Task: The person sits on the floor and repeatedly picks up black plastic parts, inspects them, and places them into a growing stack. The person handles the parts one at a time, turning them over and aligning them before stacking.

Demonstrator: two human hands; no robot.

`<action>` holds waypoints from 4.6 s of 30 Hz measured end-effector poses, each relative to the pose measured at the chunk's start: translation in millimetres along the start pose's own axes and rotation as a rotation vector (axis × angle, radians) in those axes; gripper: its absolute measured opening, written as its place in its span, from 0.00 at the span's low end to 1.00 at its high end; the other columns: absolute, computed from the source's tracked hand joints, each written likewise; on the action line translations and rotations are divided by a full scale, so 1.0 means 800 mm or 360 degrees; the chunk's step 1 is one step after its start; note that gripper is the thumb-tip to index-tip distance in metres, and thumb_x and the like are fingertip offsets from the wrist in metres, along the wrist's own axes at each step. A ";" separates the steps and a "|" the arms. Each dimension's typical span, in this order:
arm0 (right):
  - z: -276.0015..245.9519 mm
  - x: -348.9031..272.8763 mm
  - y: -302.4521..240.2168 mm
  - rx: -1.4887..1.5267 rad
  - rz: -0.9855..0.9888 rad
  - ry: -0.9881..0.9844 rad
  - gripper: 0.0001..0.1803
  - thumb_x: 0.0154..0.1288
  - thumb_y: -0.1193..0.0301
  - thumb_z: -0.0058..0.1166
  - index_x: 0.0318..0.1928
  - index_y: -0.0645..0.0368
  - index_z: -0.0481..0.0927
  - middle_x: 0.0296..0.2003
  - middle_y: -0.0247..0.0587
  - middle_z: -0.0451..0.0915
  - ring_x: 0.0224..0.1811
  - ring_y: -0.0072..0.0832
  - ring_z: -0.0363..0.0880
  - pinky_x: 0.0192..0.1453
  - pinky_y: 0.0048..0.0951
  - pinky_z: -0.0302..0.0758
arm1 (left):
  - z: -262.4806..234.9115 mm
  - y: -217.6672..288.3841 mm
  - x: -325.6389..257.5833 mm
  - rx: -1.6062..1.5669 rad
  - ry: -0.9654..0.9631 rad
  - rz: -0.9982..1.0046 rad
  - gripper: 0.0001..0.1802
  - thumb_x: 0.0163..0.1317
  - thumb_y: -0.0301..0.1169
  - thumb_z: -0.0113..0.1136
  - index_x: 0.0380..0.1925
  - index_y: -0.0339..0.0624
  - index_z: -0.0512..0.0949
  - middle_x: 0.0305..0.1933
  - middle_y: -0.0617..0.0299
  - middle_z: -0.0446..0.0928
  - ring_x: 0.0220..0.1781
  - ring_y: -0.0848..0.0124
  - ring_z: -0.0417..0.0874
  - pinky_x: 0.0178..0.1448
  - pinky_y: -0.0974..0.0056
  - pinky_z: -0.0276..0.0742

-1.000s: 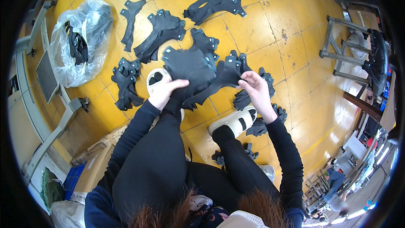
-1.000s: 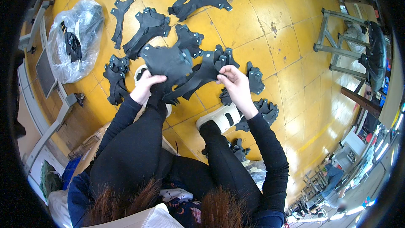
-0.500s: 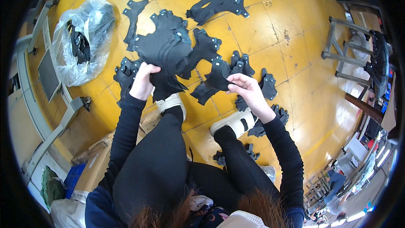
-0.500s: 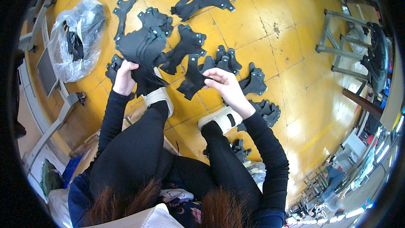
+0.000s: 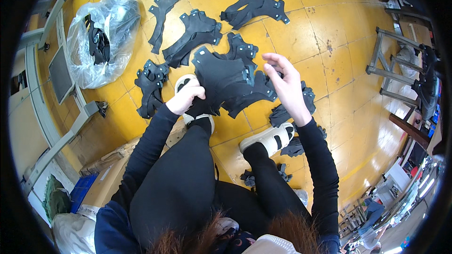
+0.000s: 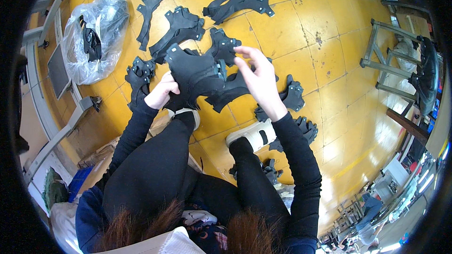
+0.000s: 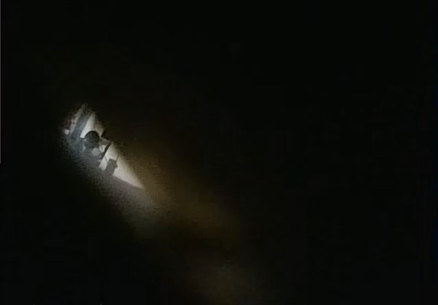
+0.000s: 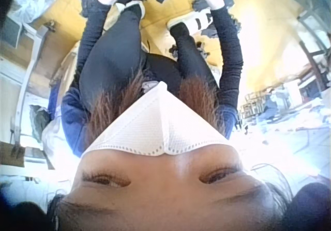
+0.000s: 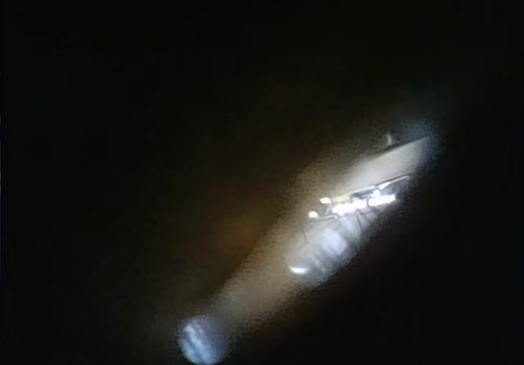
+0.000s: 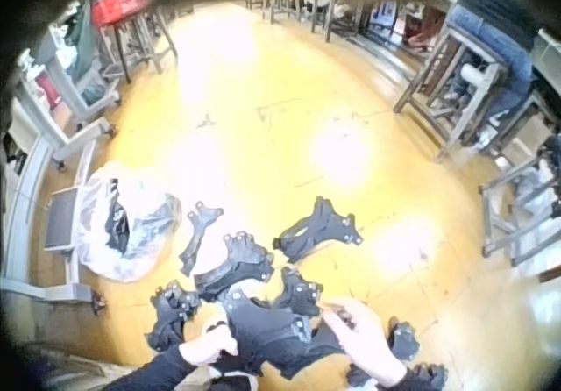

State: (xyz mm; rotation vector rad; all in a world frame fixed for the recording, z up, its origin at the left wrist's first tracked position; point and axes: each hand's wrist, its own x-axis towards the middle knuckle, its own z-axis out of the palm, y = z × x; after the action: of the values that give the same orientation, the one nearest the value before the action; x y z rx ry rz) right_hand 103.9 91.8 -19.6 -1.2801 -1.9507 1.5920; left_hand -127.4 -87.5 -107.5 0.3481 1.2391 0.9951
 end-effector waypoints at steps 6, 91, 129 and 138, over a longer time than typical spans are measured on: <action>0.035 -0.018 -0.028 -0.0801 -0.0651 -0.0163 0.21 0.56 0.68 0.59 0.51 0.59 0.76 0.55 0.44 0.72 0.59 0.41 0.68 0.62 0.39 0.65 | 0.061 0.041 -0.020 0.0463 -0.0113 -0.0194 0.10 0.50 0.33 0.58 0.20 0.41 0.70 0.27 0.67 0.64 0.33 0.76 0.66 0.39 0.70 0.63; -0.039 -0.146 -0.033 -0.0918 -0.0473 0.0381 0.21 0.48 0.75 0.65 0.47 0.55 0.81 0.43 0.37 0.74 0.47 0.37 0.71 0.51 0.33 0.70 | 0.178 0.052 -0.009 0.0556 -0.0977 -0.0118 0.23 0.69 0.38 0.52 0.58 0.36 0.66 0.50 0.65 0.73 0.50 0.76 0.70 0.57 0.68 0.68; -0.142 -0.209 0.137 0.0680 0.0530 0.0159 0.08 0.62 0.79 0.55 0.42 0.62 0.76 0.37 0.29 0.78 0.39 0.14 0.75 0.46 0.18 0.72 | 0.158 0.042 -0.001 0.0255 -0.0325 -0.0327 0.23 0.68 0.36 0.53 0.57 0.34 0.67 0.57 0.60 0.71 0.58 0.74 0.70 0.63 0.67 0.63; -0.164 -0.208 0.285 -0.0557 0.0856 0.0701 0.19 0.63 0.73 0.53 0.55 0.60 0.74 0.51 0.42 0.78 0.49 0.28 0.77 0.56 0.28 0.71 | 0.175 0.058 -0.008 0.0428 -0.0703 -0.0225 0.25 0.68 0.38 0.54 0.58 0.32 0.66 0.56 0.61 0.73 0.56 0.74 0.71 0.60 0.68 0.67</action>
State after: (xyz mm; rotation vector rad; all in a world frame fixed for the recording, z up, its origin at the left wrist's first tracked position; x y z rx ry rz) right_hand 388.1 37.8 -134.2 -2.2242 -1.7289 1.0344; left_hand -21.8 -27.9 -23.6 0.6439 0.9757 0.5871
